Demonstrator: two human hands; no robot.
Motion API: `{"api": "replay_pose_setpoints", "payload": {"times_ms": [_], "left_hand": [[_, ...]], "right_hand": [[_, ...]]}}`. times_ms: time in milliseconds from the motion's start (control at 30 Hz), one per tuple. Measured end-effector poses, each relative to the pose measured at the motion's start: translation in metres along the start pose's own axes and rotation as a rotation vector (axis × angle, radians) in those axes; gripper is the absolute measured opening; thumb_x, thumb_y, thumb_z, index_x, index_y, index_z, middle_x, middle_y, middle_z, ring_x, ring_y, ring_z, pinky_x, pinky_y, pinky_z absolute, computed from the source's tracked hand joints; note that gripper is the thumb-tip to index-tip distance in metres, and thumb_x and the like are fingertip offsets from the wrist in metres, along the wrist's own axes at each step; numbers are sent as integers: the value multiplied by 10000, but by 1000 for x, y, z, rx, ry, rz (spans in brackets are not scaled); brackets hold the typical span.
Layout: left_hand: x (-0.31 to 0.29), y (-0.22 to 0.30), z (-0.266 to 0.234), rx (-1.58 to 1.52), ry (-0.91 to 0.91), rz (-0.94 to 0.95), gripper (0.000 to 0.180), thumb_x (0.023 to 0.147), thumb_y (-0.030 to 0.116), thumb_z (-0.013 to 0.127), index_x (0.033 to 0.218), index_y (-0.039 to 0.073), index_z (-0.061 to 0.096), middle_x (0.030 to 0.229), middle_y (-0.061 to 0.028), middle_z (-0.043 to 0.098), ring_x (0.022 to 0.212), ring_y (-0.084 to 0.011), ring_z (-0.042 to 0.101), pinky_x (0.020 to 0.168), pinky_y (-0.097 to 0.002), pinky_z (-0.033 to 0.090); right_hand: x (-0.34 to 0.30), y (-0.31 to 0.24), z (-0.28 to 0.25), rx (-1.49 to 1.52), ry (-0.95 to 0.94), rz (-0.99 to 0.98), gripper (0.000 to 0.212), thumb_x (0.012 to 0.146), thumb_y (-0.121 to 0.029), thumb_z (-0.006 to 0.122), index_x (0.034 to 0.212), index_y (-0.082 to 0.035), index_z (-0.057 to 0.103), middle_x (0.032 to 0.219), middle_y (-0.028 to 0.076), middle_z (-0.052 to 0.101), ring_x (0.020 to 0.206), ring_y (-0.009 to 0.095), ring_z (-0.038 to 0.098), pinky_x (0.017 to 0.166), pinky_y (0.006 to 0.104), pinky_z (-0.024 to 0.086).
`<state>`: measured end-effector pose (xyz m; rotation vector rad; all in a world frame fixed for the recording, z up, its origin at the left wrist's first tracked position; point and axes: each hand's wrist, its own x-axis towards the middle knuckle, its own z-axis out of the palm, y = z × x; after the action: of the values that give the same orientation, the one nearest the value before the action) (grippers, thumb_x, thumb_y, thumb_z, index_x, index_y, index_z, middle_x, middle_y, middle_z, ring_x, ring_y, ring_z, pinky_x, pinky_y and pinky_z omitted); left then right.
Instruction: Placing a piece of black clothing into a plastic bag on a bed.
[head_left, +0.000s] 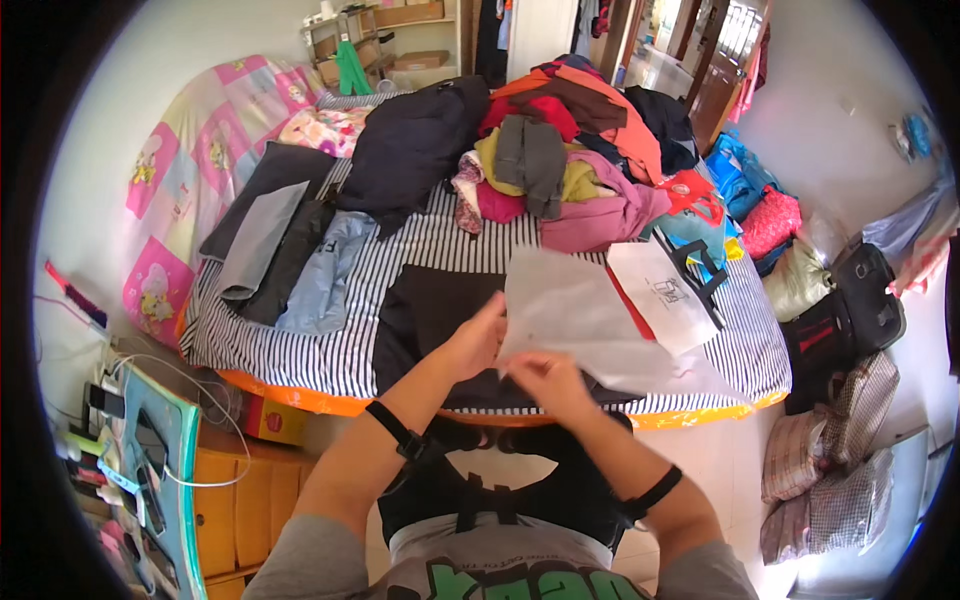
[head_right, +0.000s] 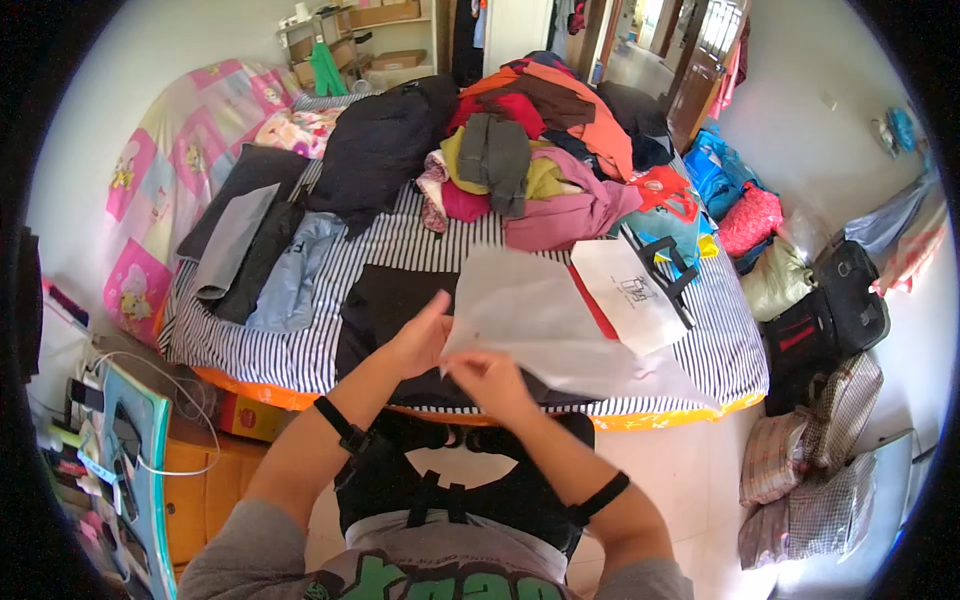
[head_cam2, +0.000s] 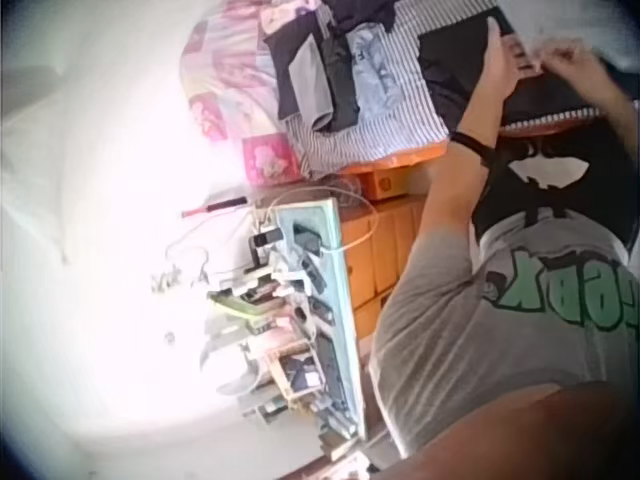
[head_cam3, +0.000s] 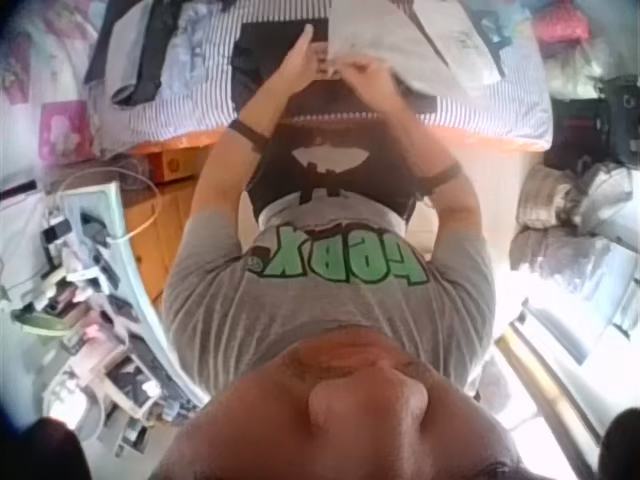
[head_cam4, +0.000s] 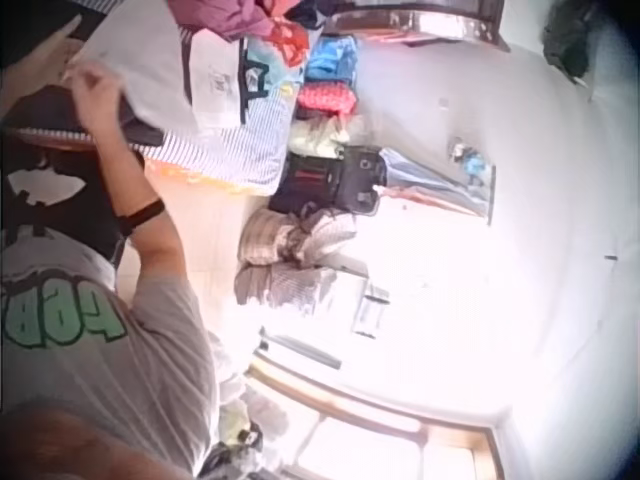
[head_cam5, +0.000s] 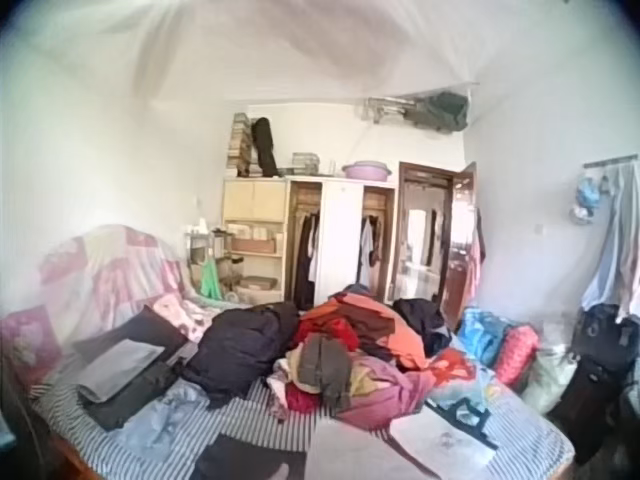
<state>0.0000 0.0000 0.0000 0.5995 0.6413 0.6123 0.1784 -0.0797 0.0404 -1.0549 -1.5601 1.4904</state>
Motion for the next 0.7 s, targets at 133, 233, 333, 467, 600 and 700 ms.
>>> {"api": "replay_pose_setpoints", "payload": {"times_ms": [133,233,333,467,600,700], "left_hand": [[-8,-9,-5,777,210,198,324,934,309,666,1134,55,675,963,-37,689,826,-117,626,763,-270,506],[-30,4,-25,950,308,375,292,942,263,659,1112,26,664,948,-2,673,805,-82,605,735,-258,496],[-66,37,-18,456,380,672,253,946,242,652,1097,39,667,929,7,667,816,-77,600,745,-255,488],[-116,78,-45,404,625,891,246,965,233,628,1107,36,668,917,15,665,796,-56,590,720,-223,471],[-154,103,-130,403,872,1017,250,969,255,625,1073,32,672,900,2,661,788,-63,589,690,-235,469],[-196,102,-237,565,1180,839,293,941,240,641,1103,-4,658,914,-66,688,794,-126,632,715,-269,500]], "right_hand": [[-26,49,31,-99,-168,114,396,916,-168,683,1252,19,588,1033,118,684,836,175,657,806,300,547],[-43,96,19,163,-191,429,547,899,-208,713,1357,-14,487,1151,160,623,928,206,642,843,316,541],[-68,116,-27,192,88,505,738,897,-289,709,1488,-101,310,1439,198,398,1282,268,464,964,419,492],[-94,106,-78,213,352,479,570,894,-213,687,1397,-100,443,1263,114,501,1136,199,539,912,373,509],[-99,128,-144,206,656,327,349,909,-189,635,1212,-26,580,1028,49,586,973,153,601,780,314,540],[-85,131,-176,326,908,294,384,902,-173,620,1251,-37,534,1042,86,564,1002,204,603,783,343,537]]}}
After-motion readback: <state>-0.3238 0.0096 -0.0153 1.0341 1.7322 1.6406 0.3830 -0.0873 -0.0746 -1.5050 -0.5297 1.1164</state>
